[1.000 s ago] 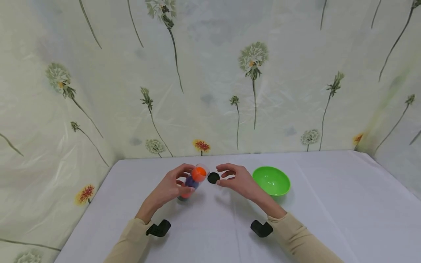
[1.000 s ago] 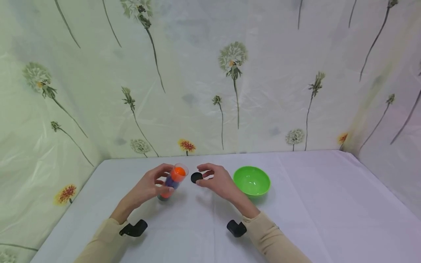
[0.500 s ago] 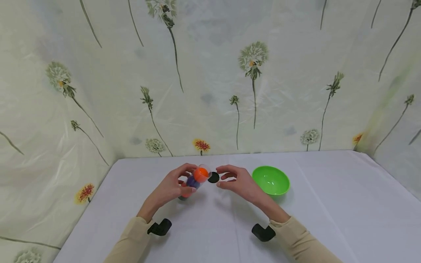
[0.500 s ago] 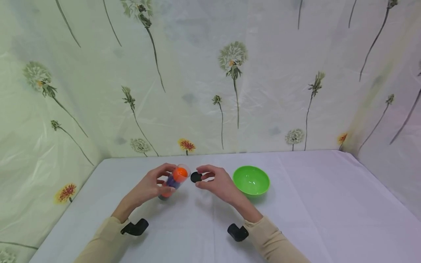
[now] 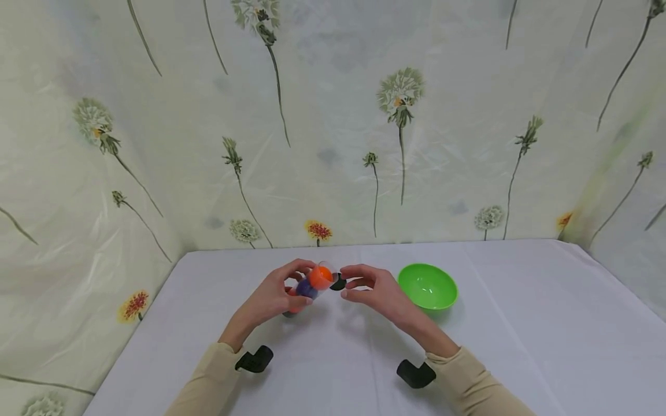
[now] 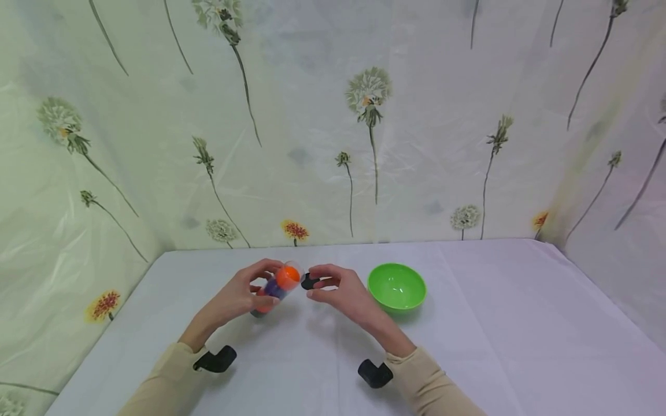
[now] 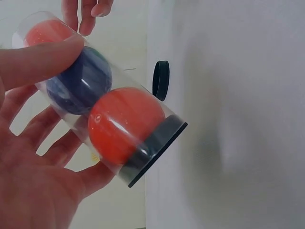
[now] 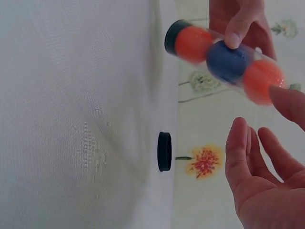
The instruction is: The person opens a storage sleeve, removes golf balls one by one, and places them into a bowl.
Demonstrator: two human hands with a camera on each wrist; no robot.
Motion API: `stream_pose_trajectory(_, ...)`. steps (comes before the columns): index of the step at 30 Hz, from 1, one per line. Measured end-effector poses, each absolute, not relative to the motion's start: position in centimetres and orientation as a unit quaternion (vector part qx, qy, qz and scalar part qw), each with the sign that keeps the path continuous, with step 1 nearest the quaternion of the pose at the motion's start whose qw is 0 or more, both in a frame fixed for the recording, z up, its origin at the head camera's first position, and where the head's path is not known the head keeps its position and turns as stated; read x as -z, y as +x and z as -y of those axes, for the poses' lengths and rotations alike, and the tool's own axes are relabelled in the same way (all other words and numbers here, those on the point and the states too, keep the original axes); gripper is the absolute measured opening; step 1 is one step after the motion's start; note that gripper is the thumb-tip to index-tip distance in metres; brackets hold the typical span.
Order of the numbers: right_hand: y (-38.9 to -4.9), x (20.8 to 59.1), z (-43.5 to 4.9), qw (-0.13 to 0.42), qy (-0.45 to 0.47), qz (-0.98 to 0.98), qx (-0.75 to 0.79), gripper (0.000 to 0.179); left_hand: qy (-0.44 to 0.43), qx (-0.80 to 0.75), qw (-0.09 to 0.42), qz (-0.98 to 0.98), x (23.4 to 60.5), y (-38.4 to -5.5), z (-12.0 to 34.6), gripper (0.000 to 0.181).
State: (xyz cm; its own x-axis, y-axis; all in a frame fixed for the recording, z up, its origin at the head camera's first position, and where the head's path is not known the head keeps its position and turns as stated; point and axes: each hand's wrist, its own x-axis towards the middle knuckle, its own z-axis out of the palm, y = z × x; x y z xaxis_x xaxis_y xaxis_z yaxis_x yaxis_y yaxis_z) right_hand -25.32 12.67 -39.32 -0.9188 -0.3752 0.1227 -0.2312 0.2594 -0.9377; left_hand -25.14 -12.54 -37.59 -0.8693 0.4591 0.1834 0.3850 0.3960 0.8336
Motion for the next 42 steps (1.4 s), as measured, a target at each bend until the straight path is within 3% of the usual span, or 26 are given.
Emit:
stream_pose_trajectory(7, -25.3, 39.6, -12.4, 0.067, -0.19, -0.776, 0.598, 0.046, 0.255, -0.468, 0.03, -0.846, 39.4, -26.5, 12.8, 0.06)
stream_pose_trajectory(29, -24.9, 39.7, -11.9, 0.092, -0.161, -0.761, 0.622, 0.051, 0.283, -0.382, -0.002, -0.88, 38.8, -26.2, 12.3, 0.059)
stream_pose_trajectory(42, -24.6, 40.1, -11.4, 0.088, -0.138, -0.753, 0.638, 0.05, 0.325, -0.225, -0.094, -0.914, 38.4, -25.7, 11.2, 0.062)
